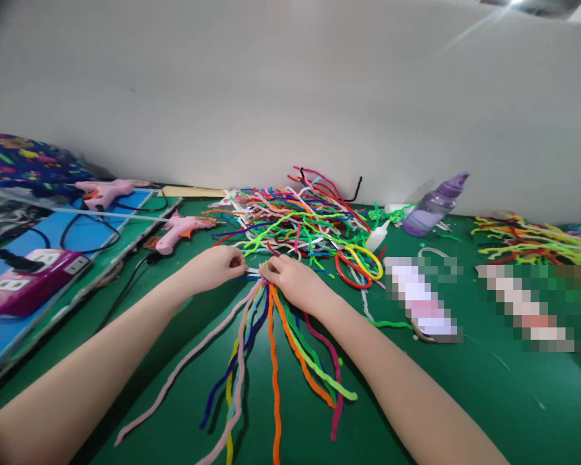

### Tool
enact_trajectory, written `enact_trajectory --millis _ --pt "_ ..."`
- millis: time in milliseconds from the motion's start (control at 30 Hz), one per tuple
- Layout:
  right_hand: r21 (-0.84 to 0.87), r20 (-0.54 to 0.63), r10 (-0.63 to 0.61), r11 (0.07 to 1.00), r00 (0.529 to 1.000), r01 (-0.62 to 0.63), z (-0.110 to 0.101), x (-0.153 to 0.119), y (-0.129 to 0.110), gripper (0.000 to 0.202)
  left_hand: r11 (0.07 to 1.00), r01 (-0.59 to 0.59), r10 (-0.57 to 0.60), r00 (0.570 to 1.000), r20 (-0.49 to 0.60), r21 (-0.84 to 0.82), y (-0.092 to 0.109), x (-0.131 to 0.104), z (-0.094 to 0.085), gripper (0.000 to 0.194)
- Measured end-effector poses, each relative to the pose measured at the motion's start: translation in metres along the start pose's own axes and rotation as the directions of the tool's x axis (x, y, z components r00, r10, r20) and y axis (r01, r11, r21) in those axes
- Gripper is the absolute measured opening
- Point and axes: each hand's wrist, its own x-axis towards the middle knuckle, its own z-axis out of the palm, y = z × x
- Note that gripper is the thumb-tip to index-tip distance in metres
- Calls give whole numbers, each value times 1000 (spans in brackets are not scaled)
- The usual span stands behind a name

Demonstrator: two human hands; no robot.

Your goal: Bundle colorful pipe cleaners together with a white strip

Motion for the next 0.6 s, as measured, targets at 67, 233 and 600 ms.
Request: enact_trajectory --millis 67,233,600 --pt "-107 20 -53 993 998 55 0 0 0 32 1000 -9 9 1000 -9 -19 2 0 -2 20" --pt "-187 25 -91 978 996 94 0 0 -1 34 999 49 -49 999 -11 17 5 0 0 15" --pt "-81 -12 4 997 1000 -5 2 1 2 23 984 111 -103 993 -65 140 23 -6 4 15"
